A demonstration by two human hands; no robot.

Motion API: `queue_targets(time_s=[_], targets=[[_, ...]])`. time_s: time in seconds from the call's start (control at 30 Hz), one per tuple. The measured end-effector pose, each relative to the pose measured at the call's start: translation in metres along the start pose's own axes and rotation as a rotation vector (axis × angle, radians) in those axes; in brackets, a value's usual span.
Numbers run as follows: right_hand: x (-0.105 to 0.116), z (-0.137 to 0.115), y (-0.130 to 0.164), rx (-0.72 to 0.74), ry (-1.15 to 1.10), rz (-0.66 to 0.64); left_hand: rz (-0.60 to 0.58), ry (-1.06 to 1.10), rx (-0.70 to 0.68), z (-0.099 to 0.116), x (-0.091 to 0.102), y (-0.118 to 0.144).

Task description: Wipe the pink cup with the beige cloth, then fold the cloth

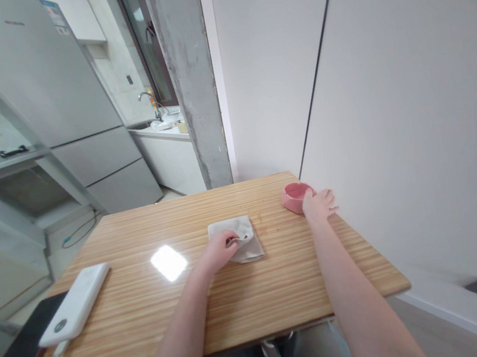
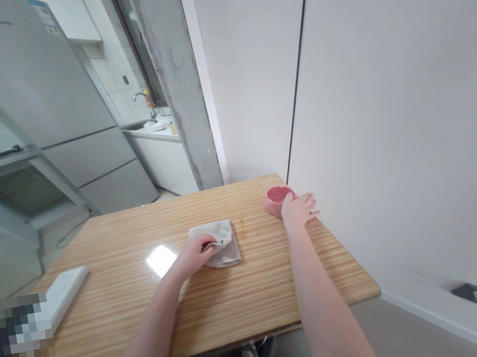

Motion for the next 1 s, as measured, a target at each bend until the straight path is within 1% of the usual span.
queue_targets(time_s=[0.07, 0.1, 0.13, 0.17, 0.23, 0.27, 0.33, 0.37, 0.43, 0.47, 0.5, 0.53, 0.57, 0.63, 0.67, 0.73, 0.77, 0.8, 0.83, 0.9, 0.93, 1.0], targets=[[0.012, -0.018, 0.009, 0.147, -0.123, 0.082, 0.063, 0.16, 0.125, 0.001, 0.002, -0.002], [0.017, -0.028, 0.017, 0.239, -0.21, 0.056, 0.095, 0.287, 0.205, 0.001, 0.003, -0.003], [0.02, -0.038, 0.027, 0.325, -0.297, -0.04, 0.131, 0.434, 0.287, 0.001, 0.005, -0.004], [0.02, -0.046, 0.04, 0.399, -0.366, -0.192, 0.174, 0.585, 0.363, 0.0, 0.008, -0.005], [0.016, -0.056, 0.07, 0.523, -0.429, -0.551, 0.279, 0.847, 0.479, -0.003, 0.015, -0.006], [0.012, -0.057, 0.085, 0.55, -0.426, -0.672, 0.337, 0.941, 0.516, -0.005, 0.019, -0.007], [0.004, -0.055, 0.108, 0.577, -0.384, -0.882, 0.446, 1.078, 0.564, -0.011, 0.027, -0.009], [0.0, -0.052, 0.115, 0.574, -0.363, -0.994, 0.489, 1.132, 0.581, -0.014, 0.03, -0.01], [-0.005, -0.049, 0.119, 0.54, -0.336, -1.2, 0.551, 1.214, 0.603, -0.022, 0.038, -0.012], [-0.006, -0.048, 0.116, 0.507, -0.332, -1.265, 0.573, 1.237, 0.608, -0.027, 0.042, -0.012], [-0.007, -0.048, 0.11, 0.466, -0.334, -1.286, 0.597, 1.236, 0.612, -0.033, 0.046, -0.013], [-0.008, -0.049, 0.104, 0.42, -0.343, -1.257, 0.629, 1.194, 0.616, -0.039, 0.05, -0.013], [-0.009, -0.05, 0.097, 0.375, -0.354, -1.189, 0.667, 1.079, 0.618, -0.046, 0.055, -0.013], [-0.011, -0.05, 0.085, 0.31, -0.351, -1.002, 0.742, 0.717, 0.613, -0.058, 0.062, -0.012], [-0.011, -0.05, 0.082, 0.309, -0.322, -0.904, 0.771, 0.548, 0.605, -0.063, 0.065, -0.011], [-0.012, -0.048, 0.08, 0.38, -0.188, -0.742, 0.792, 0.258, 0.59, -0.069, 0.067, -0.009], [-0.012, -0.046, 0.08, 0.433, -0.098, -0.687, 0.767, 0.127, 0.592, -0.07, 0.067, -0.007], [-0.011, -0.045, 0.08, 0.48, -0.008, -0.653, 0.711, -0.011, 0.602, -0.071, 0.065, -0.006], [-0.009, -0.044, 0.081, 0.512, 0.072, -0.643, 0.629, -0.172, 0.61, -0.07, 0.064, -0.005], [-0.006, -0.042, 0.082, 0.528, 0.19, -0.683, 0.451, -0.443, 0.621, -0.068, 0.061, -0.004], [-0.005, -0.042, 0.083, 0.528, 0.229, -0.718, 0.394, -0.512, 0.624, -0.066, 0.06, -0.003], [-0.004, -0.042, 0.084, 0.532, 0.285, -0.768, 0.361, -0.594, 0.615, -0.064, 0.06, -0.002]])
Point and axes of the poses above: each hand's wrist, its own y-axis away from the middle knuckle, its own x-axis out of the back of the hand, z = x × y, the point moved 1 cm from there along -y, towards the middle knuckle, and after that the axes turned 9 degrees about z, right-handed, at the moved point
